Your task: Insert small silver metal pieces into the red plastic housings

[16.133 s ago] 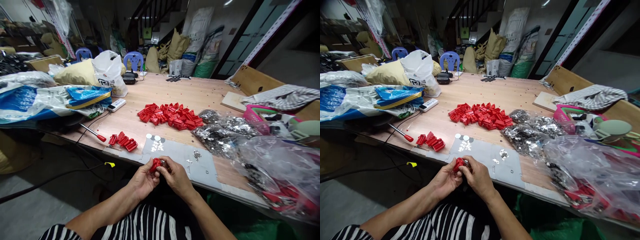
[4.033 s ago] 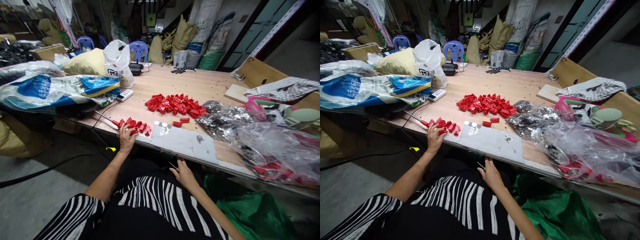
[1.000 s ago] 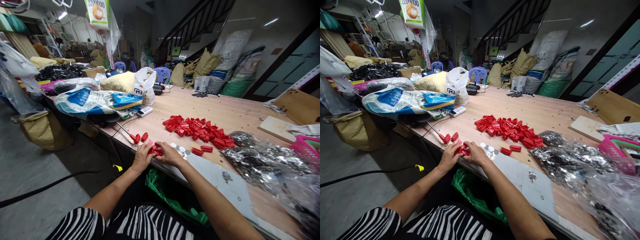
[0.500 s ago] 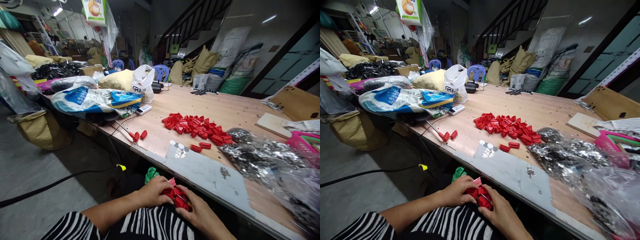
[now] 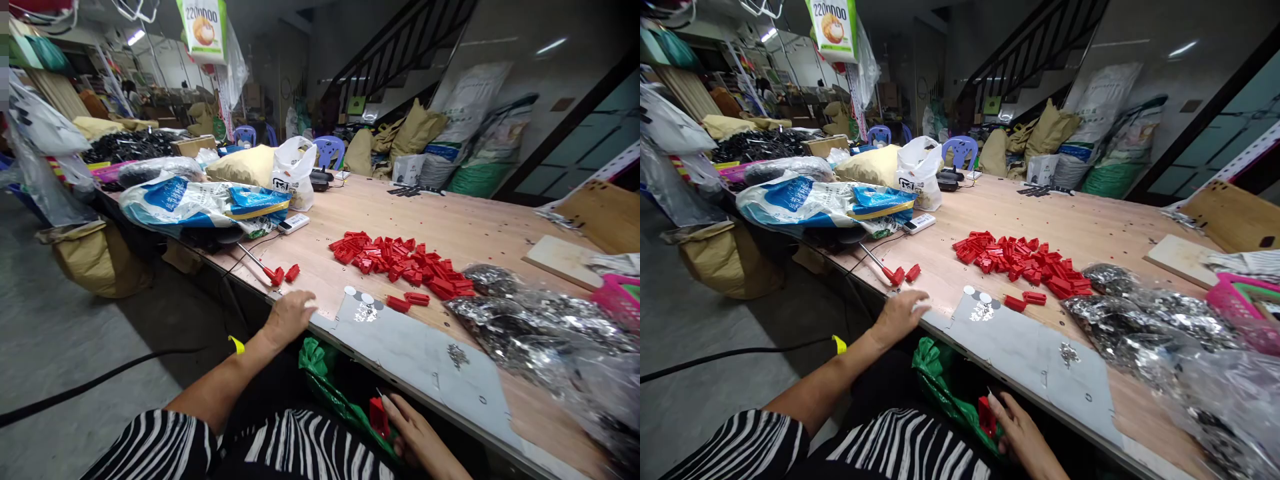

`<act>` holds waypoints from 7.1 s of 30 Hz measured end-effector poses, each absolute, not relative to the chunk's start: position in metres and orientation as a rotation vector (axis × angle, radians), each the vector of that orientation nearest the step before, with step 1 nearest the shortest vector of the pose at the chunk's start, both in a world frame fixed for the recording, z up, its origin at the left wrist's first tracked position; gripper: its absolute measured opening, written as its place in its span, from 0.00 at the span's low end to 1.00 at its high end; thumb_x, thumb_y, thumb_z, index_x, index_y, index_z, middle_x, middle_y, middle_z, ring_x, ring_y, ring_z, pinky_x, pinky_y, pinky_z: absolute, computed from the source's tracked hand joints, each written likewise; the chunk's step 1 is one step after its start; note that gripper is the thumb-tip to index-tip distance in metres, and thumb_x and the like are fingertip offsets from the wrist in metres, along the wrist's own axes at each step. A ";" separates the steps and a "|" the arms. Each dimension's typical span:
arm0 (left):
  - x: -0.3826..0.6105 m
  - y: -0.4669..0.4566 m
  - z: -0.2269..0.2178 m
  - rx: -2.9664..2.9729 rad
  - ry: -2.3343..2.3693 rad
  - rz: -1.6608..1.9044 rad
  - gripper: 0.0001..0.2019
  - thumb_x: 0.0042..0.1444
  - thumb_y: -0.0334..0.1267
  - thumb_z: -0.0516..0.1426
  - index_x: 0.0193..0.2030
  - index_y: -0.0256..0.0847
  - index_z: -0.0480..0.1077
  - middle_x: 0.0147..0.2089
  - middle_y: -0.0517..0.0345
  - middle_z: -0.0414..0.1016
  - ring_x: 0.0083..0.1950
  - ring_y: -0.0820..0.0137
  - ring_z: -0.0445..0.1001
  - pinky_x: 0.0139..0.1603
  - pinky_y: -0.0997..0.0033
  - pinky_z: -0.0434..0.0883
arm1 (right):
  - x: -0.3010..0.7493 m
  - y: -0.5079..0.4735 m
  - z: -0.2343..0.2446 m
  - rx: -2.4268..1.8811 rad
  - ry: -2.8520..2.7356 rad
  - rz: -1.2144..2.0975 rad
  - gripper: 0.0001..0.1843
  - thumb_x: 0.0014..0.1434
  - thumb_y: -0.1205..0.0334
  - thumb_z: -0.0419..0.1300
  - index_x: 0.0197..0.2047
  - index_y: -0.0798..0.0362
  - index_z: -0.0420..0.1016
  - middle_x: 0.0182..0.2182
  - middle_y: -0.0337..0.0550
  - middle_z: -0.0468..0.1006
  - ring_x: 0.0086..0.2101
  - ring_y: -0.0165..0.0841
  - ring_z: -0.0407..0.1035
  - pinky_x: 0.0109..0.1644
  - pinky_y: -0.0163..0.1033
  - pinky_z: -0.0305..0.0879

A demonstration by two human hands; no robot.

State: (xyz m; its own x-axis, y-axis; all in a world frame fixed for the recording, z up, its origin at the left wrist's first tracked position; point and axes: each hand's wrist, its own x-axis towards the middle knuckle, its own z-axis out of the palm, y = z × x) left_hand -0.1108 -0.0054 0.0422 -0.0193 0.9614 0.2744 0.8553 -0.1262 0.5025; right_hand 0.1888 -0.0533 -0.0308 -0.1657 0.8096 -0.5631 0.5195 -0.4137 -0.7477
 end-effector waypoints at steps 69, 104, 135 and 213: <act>-0.023 -0.040 -0.029 2.061 1.137 0.230 0.21 0.51 0.41 0.56 0.54 0.49 0.70 0.52 0.56 0.76 0.52 0.60 0.74 0.53 0.64 0.67 | 0.203 -0.084 -0.036 -1.482 -2.102 1.293 0.18 0.56 0.45 0.55 0.36 0.50 0.76 0.32 0.38 0.76 0.35 0.34 0.67 0.39 0.33 0.61; -0.022 -0.043 0.012 1.791 1.082 0.528 0.15 0.54 0.36 0.55 0.49 0.47 0.73 0.48 0.59 0.78 0.49 0.67 0.74 0.52 0.71 0.67 | 0.208 0.010 0.053 -1.531 -2.027 0.924 0.17 0.61 0.52 0.53 0.46 0.52 0.74 0.40 0.46 0.78 0.39 0.38 0.71 0.46 0.42 0.67; -0.014 -0.007 0.009 0.889 1.010 1.067 0.19 0.45 0.37 0.65 0.42 0.40 0.65 0.48 0.52 0.75 0.46 0.68 0.75 0.48 0.68 0.71 | 0.249 0.020 0.032 -1.761 -1.861 0.428 0.10 0.59 0.59 0.53 0.40 0.52 0.72 0.40 0.45 0.77 0.40 0.36 0.71 0.44 0.40 0.65; -0.007 -0.038 0.013 1.676 1.218 1.216 0.18 0.51 0.36 0.63 0.49 0.45 0.67 0.48 0.56 0.77 0.44 0.68 0.78 0.46 0.69 0.74 | 0.180 -0.032 0.045 -1.431 -1.759 0.817 0.11 0.60 0.55 0.56 0.38 0.51 0.74 0.34 0.42 0.79 0.33 0.33 0.72 0.38 0.35 0.66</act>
State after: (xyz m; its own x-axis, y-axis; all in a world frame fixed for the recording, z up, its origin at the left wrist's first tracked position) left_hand -0.0067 -0.0379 0.0134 0.1071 0.9562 0.2726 0.2744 -0.2919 0.9162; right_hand 0.1797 -0.0318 0.0455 -0.1294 0.9822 0.1359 0.5296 0.1844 -0.8280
